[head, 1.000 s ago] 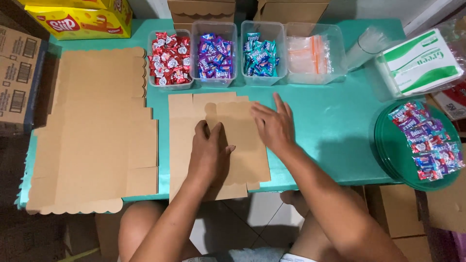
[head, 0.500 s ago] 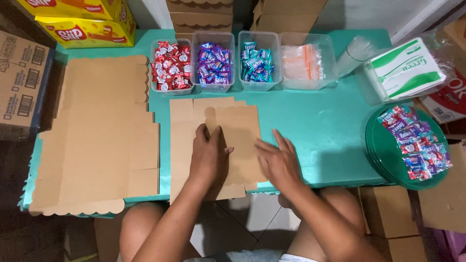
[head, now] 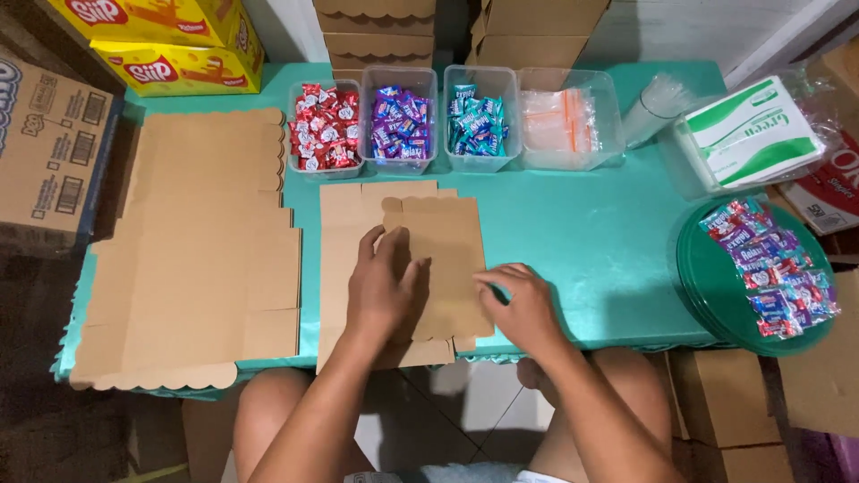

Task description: Folding a flat cardboard sheet into a small box by creasing and tucking tabs.

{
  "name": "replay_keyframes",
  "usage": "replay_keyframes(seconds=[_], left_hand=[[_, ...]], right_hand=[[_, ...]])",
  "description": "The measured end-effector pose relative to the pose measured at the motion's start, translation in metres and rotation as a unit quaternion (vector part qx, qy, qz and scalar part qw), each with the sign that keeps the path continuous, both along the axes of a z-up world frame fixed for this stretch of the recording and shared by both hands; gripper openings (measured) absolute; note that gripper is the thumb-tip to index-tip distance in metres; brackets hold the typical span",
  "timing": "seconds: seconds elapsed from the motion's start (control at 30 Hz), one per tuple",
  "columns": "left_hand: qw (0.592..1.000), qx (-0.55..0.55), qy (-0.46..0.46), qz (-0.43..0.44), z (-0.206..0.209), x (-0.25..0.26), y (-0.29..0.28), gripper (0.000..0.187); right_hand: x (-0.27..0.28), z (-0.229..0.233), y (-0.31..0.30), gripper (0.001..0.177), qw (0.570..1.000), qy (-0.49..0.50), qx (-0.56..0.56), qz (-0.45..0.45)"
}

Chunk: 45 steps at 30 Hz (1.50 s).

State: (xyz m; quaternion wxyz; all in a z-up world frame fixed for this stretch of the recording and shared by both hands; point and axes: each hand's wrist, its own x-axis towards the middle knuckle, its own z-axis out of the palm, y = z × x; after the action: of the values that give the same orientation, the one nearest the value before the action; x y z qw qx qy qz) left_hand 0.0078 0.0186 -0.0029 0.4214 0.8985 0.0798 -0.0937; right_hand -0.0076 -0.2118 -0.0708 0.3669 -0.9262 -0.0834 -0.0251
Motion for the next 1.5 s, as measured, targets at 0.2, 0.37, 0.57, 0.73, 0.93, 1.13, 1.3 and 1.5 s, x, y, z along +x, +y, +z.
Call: replay_keyframes(seconds=[0.2,0.37,0.57,0.73,0.93,1.13,1.3,1.5], left_hand=[[0.958,-0.254,-0.131,0.009,0.004,-0.003,-0.004,0.055],[0.934,-0.311,-0.109,-0.140,-0.002,-0.009,-0.033,0.056],[0.916,-0.029,-0.192,-0.350,-0.036,-0.012,-0.061,0.056],[0.881,0.133,-0.238,-0.386,-0.061,-0.015,-0.064,0.043],[0.882,0.131,-0.246,-0.381,-0.061,-0.015,-0.061,0.041],[0.896,0.077,-0.300,-0.319,-0.034,-0.011,-0.025,0.039],[0.954,0.167,-0.195,-0.153,-0.018,-0.006,0.038,0.039],[0.971,0.228,-0.059,0.051,-0.061,0.003,0.109,0.049]], right_hand=[[0.006,0.026,-0.015,0.029,0.951,0.145,0.237,-0.135],[0.014,0.038,-0.042,0.043,0.879,0.191,0.404,-0.167],[0.014,0.074,-0.058,0.060,0.838,0.214,0.441,-0.240],[0.017,0.034,-0.096,0.048,0.850,0.210,0.391,-0.285],[0.018,0.017,-0.101,0.050,0.927,0.220,0.073,-0.296],[0.008,0.010,-0.070,0.045,0.979,-0.055,-0.076,-0.182],[0.019,-0.024,-0.035,0.039,0.987,-0.123,-0.076,-0.065],[0.015,0.012,0.069,0.035,0.980,-0.156,-0.052,0.113]])
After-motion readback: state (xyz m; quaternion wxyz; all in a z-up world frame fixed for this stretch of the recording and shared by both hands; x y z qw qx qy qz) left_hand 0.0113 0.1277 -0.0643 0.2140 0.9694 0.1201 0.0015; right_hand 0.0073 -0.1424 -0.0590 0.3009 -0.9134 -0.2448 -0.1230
